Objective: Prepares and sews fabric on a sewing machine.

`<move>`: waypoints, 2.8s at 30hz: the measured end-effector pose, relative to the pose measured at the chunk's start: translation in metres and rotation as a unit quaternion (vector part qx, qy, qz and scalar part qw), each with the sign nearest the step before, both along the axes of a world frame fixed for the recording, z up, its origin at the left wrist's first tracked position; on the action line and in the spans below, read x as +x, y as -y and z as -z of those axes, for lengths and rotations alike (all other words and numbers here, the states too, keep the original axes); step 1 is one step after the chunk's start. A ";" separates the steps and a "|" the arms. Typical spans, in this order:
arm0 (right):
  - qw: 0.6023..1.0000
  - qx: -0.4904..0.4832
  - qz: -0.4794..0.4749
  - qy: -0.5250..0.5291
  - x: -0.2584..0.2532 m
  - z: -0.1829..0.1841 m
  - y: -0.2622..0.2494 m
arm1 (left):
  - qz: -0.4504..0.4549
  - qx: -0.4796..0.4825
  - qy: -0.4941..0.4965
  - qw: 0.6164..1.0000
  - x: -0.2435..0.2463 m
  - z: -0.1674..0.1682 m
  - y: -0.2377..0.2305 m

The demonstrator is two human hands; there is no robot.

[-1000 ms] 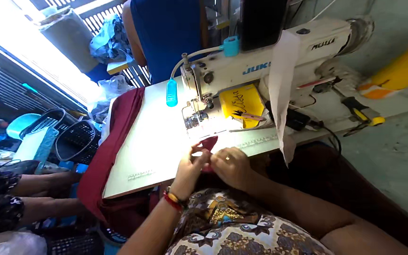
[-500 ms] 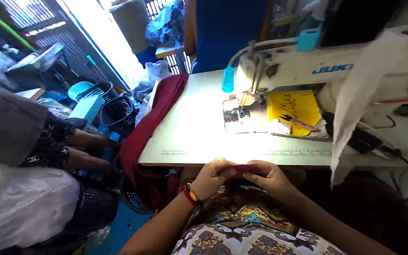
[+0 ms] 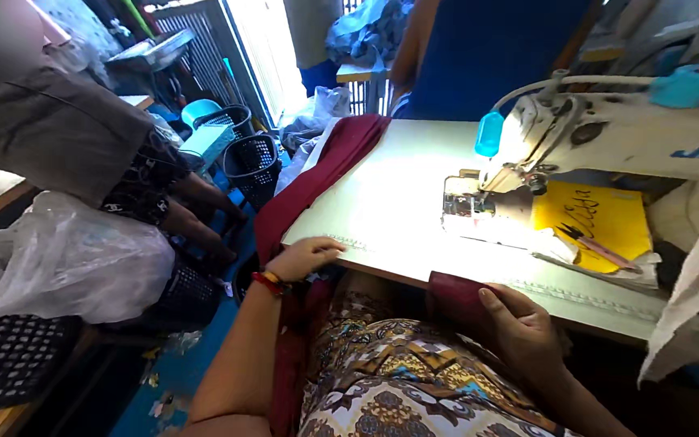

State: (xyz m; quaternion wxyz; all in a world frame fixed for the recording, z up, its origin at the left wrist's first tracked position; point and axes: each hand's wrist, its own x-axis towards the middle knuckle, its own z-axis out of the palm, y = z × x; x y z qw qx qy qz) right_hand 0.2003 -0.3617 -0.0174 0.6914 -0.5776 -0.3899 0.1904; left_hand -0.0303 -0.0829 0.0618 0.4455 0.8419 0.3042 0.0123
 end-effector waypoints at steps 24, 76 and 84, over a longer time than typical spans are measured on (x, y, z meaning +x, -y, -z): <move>0.992 0.014 0.117 0.040 -0.002 0.005 0.024 | -0.425 0.212 0.062 0.878 -0.052 0.064 -0.076; 0.915 0.073 -0.355 0.175 -0.010 -0.030 -0.054 | 0.113 -0.199 0.339 0.913 0.061 -0.013 0.096; 0.936 0.056 -0.317 0.145 -0.004 -0.044 -0.013 | 0.075 -0.251 0.393 0.882 0.096 -0.028 0.108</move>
